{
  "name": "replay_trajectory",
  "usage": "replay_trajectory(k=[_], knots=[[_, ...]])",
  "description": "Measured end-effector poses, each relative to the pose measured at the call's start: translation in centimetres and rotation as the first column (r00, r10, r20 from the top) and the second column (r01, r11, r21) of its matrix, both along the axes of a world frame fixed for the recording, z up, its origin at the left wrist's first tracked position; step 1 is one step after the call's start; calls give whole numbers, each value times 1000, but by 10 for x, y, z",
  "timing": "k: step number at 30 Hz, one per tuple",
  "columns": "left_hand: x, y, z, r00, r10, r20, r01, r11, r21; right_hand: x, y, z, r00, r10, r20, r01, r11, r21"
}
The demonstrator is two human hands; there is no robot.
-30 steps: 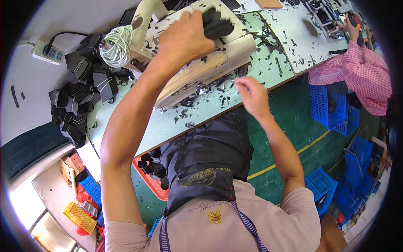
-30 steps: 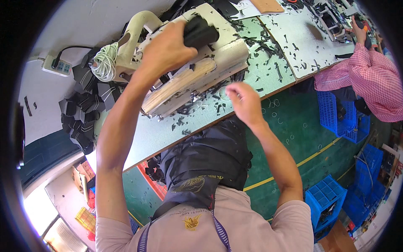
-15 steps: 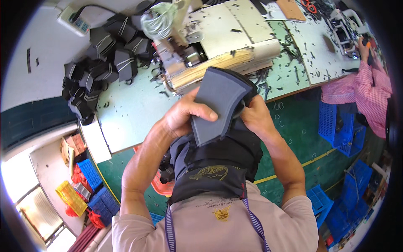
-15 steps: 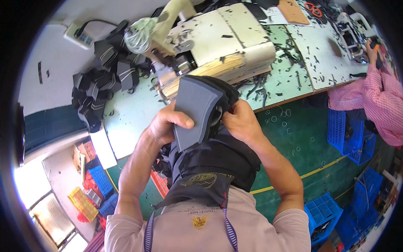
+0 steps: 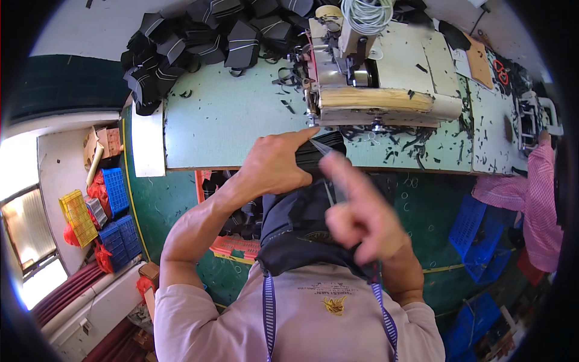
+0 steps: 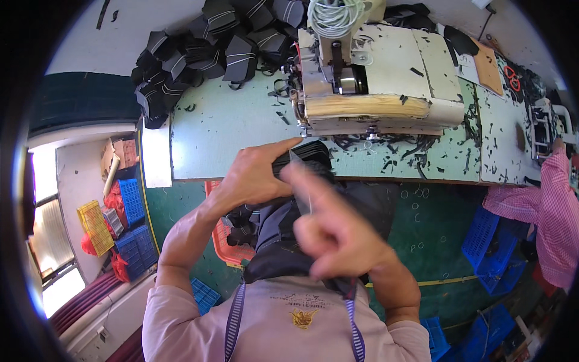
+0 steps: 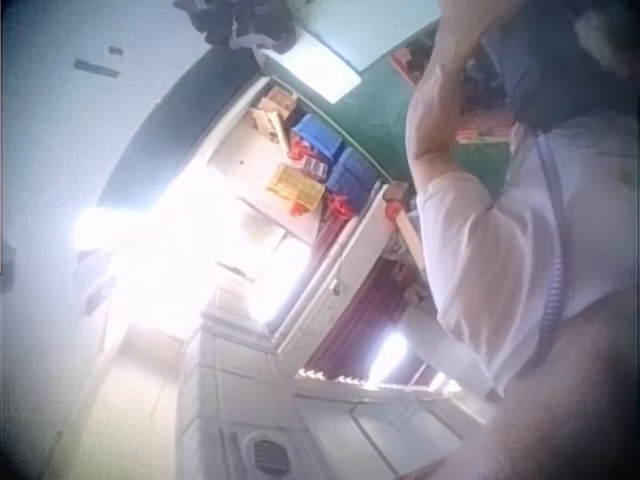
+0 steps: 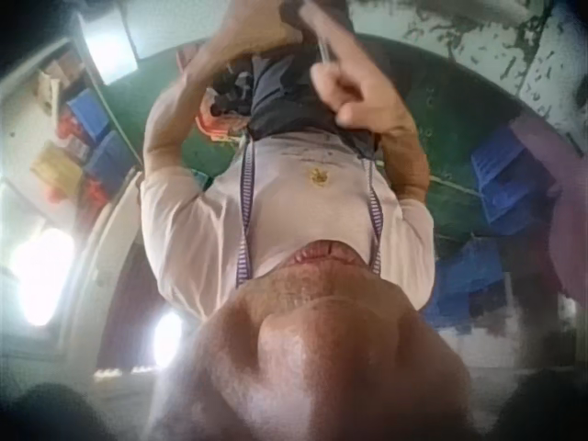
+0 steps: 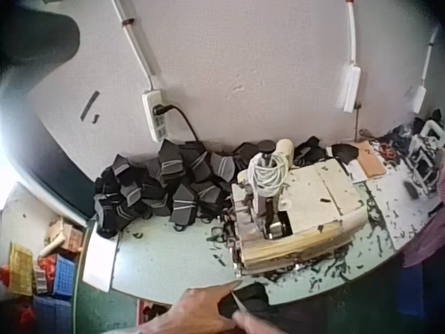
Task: The recorder sorts through stacks of leather shoe upper components and feeds them into an industrial skiving machine to thin the edges.
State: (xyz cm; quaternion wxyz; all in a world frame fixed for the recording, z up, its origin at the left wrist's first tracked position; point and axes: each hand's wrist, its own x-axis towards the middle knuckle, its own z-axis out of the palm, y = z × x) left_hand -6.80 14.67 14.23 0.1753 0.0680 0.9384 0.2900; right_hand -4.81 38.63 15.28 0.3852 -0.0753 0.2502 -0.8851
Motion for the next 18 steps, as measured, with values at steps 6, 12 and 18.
replay_trajectory(k=[6, 12, 18], knots=[[-15, -65, 9, 622, -124, 773, -776, 40, 630, -16, 29, -70, 950, -31, 312, -44, 972, 232], [8, -26, -25, 520, -352, 778, -156, 857, 492, -25, -56, -80, 953, 299, -37, -233, 809, 539], [52, -62, -33, 682, 301, 667, -619, 723, 306, -33, -51, -73, 844, 470, 258, -486, 874, -4]])
